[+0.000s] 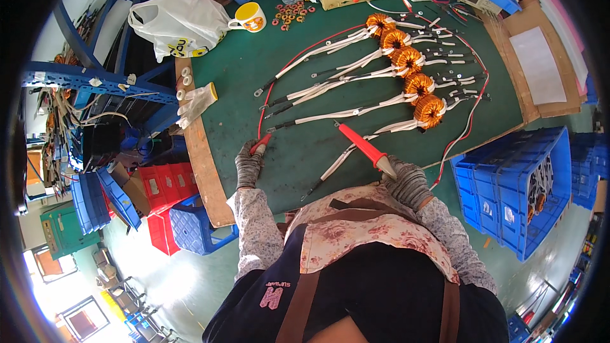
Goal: The person uses red and black multimeter probes to test several copper-wound electrical components on a green workbench. After testing, the person places the components into a blue plastic bin lined with cardboard and foam.
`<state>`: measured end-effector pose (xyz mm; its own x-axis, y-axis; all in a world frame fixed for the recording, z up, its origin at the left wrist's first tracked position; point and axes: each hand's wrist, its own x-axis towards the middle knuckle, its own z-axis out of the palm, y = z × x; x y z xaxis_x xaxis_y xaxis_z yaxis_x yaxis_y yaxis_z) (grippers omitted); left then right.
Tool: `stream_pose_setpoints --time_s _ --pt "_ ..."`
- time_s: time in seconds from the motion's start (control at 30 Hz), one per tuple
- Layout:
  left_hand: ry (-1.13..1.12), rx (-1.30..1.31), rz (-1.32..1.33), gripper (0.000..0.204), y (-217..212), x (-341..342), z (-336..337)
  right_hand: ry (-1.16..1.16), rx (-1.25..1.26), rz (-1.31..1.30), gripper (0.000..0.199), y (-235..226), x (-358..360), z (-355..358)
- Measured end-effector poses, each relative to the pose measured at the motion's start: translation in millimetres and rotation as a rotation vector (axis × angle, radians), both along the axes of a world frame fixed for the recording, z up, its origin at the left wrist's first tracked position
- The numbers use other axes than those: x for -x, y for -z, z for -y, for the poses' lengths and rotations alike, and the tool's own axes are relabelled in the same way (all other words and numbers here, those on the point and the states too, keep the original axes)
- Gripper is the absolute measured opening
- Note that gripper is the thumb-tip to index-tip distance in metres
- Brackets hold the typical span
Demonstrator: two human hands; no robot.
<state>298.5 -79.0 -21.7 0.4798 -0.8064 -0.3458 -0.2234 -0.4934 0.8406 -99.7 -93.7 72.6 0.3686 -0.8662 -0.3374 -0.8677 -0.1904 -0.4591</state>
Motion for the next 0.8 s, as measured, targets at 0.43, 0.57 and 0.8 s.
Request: stream_pose_setpoints --time_s 0.43,0.57,0.8 --pt "0.005 0.016 -0.025 0.026 6.9 -3.1 -1.6 -0.015 -0.023 -0.058 0.046 2.9 2.7 2.0" --pt "0.109 0.202 0.215 0.024 9.7 -8.4 -3.9 0.016 0.038 0.094 0.042 -5.5 0.1 2.5" --pt "0.025 0.175 0.019 0.024 -24.9 -7.2 5.9 0.286 0.147 0.291 0.037 -21.1 -9.0 18.4"
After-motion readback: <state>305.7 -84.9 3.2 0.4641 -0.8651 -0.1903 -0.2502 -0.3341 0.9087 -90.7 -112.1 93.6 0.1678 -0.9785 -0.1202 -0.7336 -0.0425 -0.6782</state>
